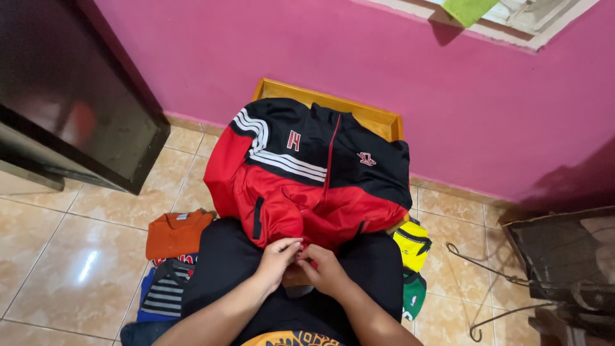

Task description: The person folds a jacket by smoothing it out on a small wooden stool, zipping it up, and tucking the sleeves and bottom into the body of the garment.

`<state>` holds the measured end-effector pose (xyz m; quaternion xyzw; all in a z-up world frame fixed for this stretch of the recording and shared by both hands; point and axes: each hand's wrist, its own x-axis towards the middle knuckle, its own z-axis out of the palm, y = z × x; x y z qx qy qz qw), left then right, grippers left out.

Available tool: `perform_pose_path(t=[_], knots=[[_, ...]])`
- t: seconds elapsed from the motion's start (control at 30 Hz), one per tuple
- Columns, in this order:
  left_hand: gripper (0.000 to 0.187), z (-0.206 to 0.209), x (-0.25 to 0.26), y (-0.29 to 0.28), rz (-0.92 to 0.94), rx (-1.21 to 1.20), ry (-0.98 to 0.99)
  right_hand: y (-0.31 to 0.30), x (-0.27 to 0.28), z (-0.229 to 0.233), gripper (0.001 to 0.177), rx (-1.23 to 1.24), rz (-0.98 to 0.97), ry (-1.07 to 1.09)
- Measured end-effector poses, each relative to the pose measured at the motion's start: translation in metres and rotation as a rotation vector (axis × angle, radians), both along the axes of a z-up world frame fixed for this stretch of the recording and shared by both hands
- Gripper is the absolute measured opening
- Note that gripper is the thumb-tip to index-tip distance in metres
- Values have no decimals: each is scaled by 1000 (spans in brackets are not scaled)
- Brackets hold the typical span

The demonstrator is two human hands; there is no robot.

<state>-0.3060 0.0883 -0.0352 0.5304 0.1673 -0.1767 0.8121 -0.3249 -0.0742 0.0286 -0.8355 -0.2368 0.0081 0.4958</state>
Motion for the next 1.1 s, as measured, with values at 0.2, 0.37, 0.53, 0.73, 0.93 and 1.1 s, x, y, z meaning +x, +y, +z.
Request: perform_pose_path(t=[0.2, 0.37, 0.53, 0.73, 0.93, 1.1], knots=[[17, -1, 4, 0, 68, -197, 67, 4, 9, 24, 7, 23, -82, -31], [28, -22, 4, 2, 71, -161, 279, -7, 12, 23, 7, 26, -190, -9], [67, 31, 8, 7, -17, 37, 173, -2, 15, 19, 7, 113, -211, 33], [42, -6, 16, 6, 8, 93, 148, 2, 9, 23, 6, 116, -136, 62], [24, -21, 23, 8, 200, 73, -22, 0, 13, 24, 7, 79, -196, 83], [23, -6, 7, 16, 172, 15, -45, -18, 13, -7, 7, 57, -413, 246]])
